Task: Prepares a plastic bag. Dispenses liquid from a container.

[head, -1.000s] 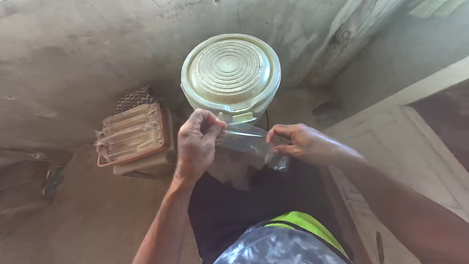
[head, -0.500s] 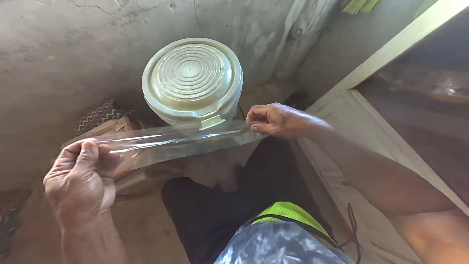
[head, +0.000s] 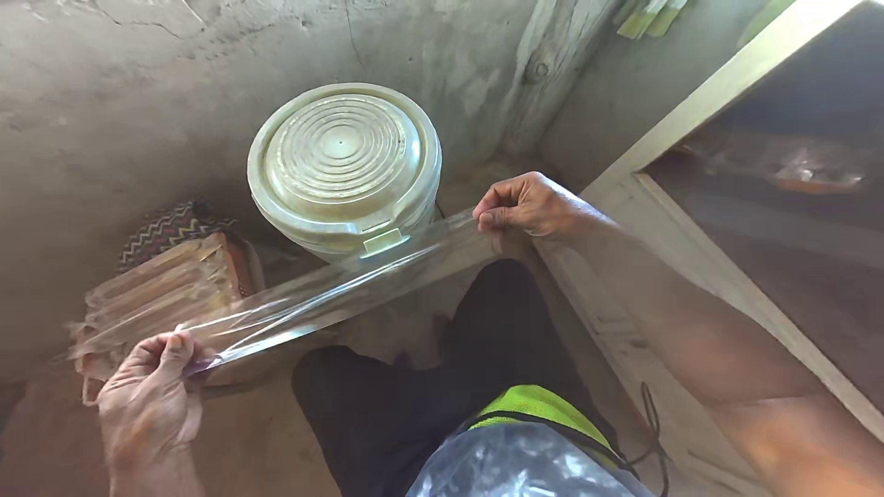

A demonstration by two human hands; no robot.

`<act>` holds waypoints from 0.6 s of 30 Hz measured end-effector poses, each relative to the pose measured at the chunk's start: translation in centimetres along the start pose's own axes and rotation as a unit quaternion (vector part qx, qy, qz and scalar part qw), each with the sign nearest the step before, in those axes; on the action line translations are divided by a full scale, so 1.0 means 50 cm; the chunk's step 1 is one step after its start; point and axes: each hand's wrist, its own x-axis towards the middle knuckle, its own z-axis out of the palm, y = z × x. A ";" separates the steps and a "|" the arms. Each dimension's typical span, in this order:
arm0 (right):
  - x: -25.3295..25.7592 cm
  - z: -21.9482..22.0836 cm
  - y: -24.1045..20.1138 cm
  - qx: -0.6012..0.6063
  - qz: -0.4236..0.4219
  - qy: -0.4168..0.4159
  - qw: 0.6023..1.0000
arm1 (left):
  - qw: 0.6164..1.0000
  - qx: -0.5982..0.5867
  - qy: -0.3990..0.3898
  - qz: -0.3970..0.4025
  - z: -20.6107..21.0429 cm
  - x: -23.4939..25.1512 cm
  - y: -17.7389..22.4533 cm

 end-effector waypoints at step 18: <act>-0.111 0.251 0.077 -0.024 0.088 -0.052 0.994 | 0.973 0.060 -0.199 -0.101 0.187 -0.199 -0.138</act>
